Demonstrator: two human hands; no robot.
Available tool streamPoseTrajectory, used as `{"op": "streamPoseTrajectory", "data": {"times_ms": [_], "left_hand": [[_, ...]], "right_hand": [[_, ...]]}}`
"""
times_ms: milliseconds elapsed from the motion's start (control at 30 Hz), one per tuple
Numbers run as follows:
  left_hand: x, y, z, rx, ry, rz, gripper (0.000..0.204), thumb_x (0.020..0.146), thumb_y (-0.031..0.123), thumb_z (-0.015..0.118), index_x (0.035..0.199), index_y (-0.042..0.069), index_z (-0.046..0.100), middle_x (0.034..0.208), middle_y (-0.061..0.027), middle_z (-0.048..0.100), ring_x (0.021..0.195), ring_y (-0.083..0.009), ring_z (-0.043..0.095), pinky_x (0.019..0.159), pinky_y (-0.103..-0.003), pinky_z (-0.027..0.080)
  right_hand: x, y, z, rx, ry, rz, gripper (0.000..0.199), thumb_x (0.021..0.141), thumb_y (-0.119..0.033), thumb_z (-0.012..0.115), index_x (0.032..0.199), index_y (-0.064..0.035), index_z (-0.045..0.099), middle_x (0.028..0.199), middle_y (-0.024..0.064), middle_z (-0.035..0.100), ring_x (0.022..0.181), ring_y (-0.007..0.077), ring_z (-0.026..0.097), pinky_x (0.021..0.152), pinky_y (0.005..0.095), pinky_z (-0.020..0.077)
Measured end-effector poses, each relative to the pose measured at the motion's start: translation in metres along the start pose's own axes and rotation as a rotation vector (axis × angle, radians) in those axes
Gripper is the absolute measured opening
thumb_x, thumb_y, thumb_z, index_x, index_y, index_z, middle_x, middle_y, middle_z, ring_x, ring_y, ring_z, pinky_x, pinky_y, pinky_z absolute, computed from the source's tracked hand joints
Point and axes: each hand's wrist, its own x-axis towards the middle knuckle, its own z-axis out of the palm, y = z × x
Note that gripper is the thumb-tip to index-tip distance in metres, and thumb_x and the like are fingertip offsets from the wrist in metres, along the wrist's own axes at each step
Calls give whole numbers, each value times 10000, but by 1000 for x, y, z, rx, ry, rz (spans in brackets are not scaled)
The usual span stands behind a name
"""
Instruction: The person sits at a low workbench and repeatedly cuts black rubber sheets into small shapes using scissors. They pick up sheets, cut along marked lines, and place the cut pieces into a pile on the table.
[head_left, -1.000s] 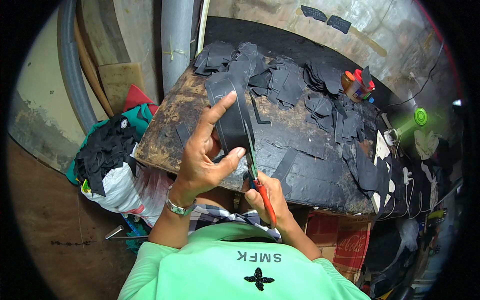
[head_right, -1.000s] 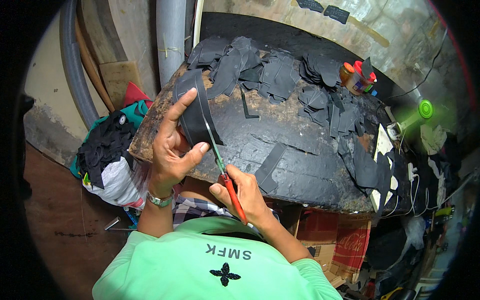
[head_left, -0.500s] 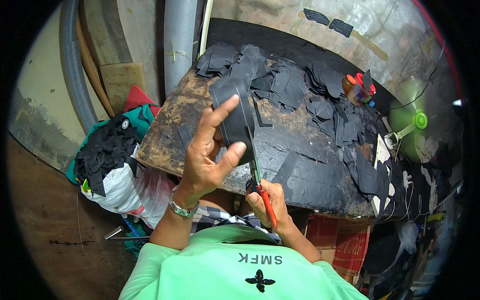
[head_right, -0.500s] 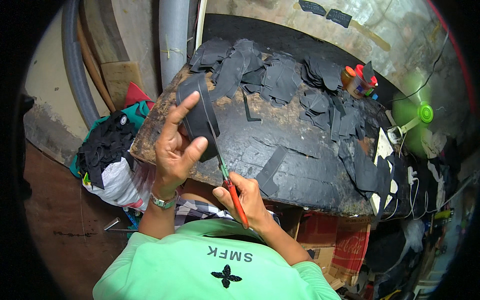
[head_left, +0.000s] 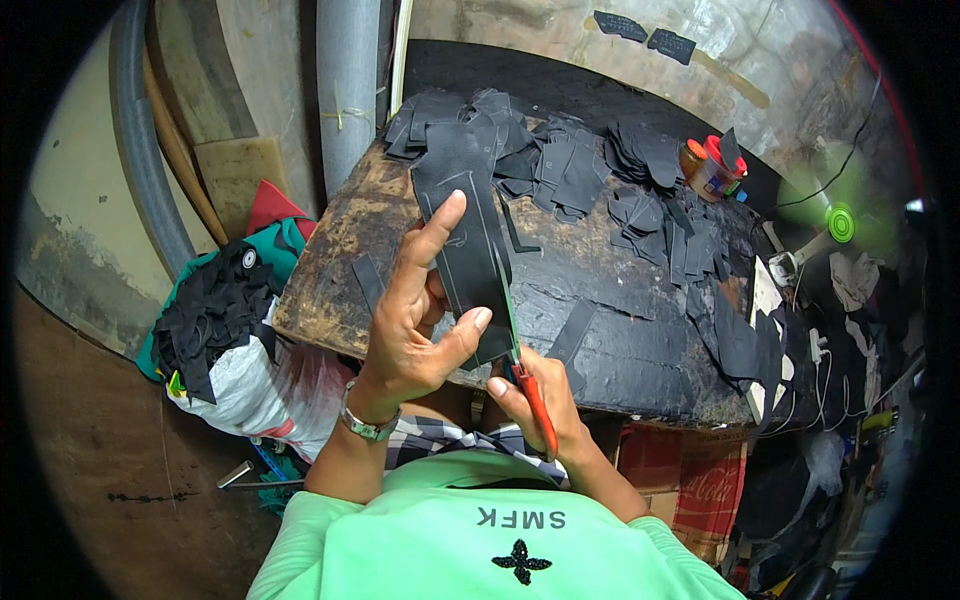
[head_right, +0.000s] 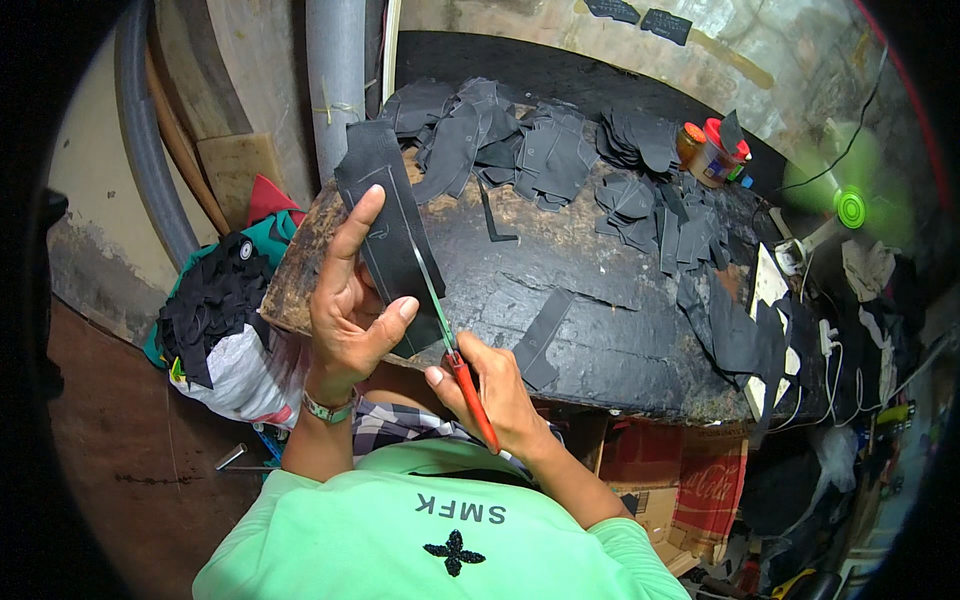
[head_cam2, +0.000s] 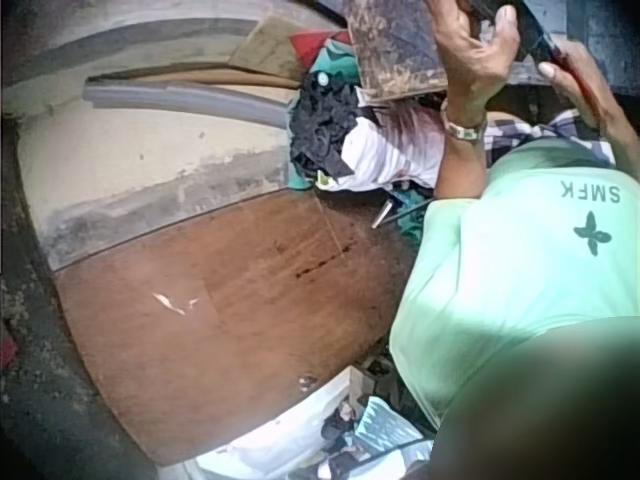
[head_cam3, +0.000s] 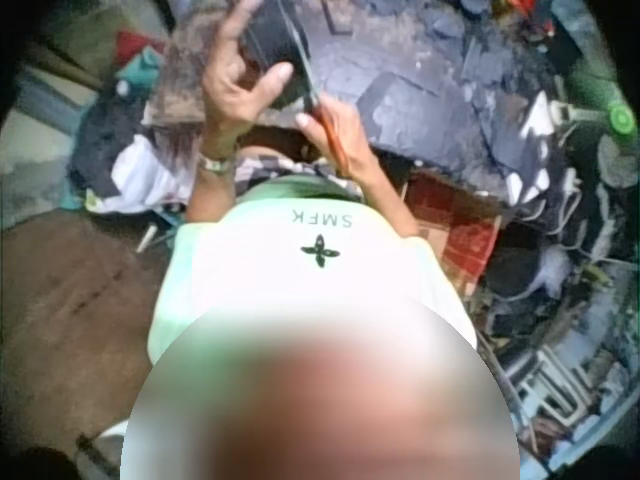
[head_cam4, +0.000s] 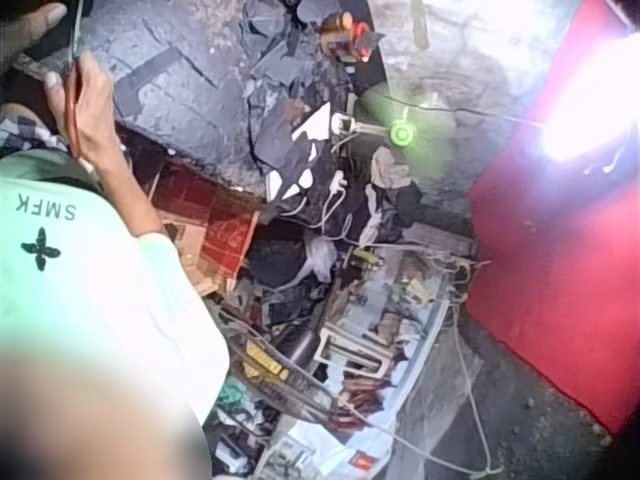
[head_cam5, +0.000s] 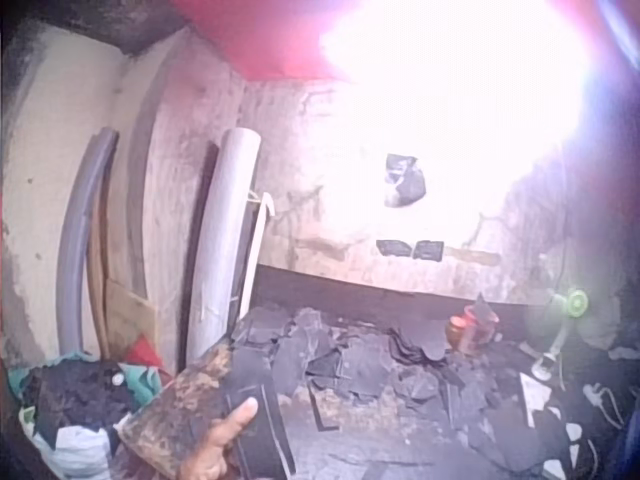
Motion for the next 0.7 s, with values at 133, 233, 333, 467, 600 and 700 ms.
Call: {"op": "streamPoseTrajectory", "data": {"times_ms": [133, 233, 333, 467, 600, 700], "left_hand": [[1, 0, 0, 16, 6, 1, 806, 777, -141, 567, 1489, -27, 206, 1356, -83, 358, 1222, -161, 484, 986, -261, 425], [1, 1, 0, 13, -10, 9, 810, 778, -138, 571, 1491, -26, 204, 1360, -84, 353, 1222, -160, 483, 979, -260, 429], [-1, 0, 0, -4, -46, -13, 817, 779, -133, 581, 1493, -24, 200, 1380, -92, 341, 1211, -158, 493, 977, -260, 432], [-3, -1, 4, -29, -91, -29, 826, 780, -127, 595, 1495, -24, 193, 1432, -107, 307, 1198, -158, 507, 973, -267, 444], [-5, -1, 6, -28, -99, -29, 829, 782, -124, 603, 1494, -26, 190, 1466, -116, 278, 1199, -159, 508, 968, -272, 454], [-5, -2, 6, -1, -108, -47, 810, 794, -113, 592, 1492, -34, 188, 1472, -115, 269, 1204, -161, 505, 970, -268, 451]], "right_hand": [[-6, 1, 1, 32, -8, 48, 247, 847, -148, 660, 737, 6, 502, 528, 106, 454, 472, 143, 407, 460, 326, 359], [-6, 1, 1, 62, -1, 38, 216, 844, -133, 659, 753, 6, 520, 535, 94, 461, 481, 134, 413, 465, 320, 363], [-2, 0, 0, 51, 10, 7, 194, 840, -120, 659, 778, 7, 527, 558, 94, 469, 504, 134, 431, 486, 321, 378], [5, 0, -2, 56, 56, -56, 184, 834, -112, 662, 809, 9, 525, 582, 101, 473, 532, 137, 457, 511, 325, 396], [6, 1, -2, 65, 63, -79, 170, 837, -109, 659, 832, 8, 536, 578, 101, 474, 535, 127, 463, 508, 318, 397], [3, 3, -2, 63, 52, -68, 158, 840, -105, 658, 824, 7, 547, 563, 90, 472, 534, 105, 446, 499, 308, 390]]}}
